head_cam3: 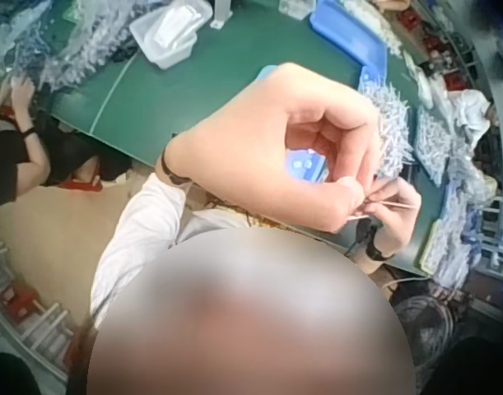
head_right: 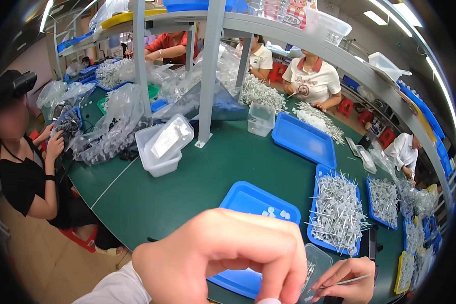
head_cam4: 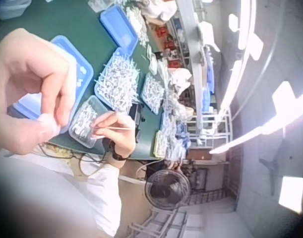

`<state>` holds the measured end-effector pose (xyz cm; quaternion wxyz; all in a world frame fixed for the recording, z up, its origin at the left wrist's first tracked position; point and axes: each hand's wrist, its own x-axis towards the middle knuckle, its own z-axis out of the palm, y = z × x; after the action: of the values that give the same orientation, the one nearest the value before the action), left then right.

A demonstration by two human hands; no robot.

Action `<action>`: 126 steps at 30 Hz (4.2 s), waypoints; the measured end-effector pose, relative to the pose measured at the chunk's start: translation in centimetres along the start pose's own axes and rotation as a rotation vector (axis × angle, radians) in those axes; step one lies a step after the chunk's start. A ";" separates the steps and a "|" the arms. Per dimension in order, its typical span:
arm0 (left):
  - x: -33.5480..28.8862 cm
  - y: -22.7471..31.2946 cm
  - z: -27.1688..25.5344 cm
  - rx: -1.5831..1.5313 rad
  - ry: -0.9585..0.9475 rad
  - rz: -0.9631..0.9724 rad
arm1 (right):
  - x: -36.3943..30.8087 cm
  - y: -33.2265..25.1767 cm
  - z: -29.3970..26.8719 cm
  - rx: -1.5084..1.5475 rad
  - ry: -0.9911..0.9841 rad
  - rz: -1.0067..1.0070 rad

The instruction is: The worker is assembling small white plastic components by inserting metal pins and wires using tweezers.

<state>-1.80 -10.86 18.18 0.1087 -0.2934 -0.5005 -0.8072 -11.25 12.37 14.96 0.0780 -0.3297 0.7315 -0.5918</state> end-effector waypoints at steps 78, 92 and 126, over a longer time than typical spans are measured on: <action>5.0 -9.2 4.9 0.162 0.208 -0.433 | 1.0 1.9 -5.9 -0.096 -0.119 -0.761; 4.5 -10.2 4.5 0.111 0.091 -0.426 | 0.7 2.3 -5.3 -0.177 0.000 -0.847; 4.4 -11.0 4.9 0.234 0.076 -0.347 | 0.3 1.9 -5.8 -0.199 -0.090 -0.800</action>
<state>-8.74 -0.85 14.19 0.0203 -0.1575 -0.6296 -0.7605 -15.14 17.12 15.01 -0.1585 -0.6195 0.5950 -0.4869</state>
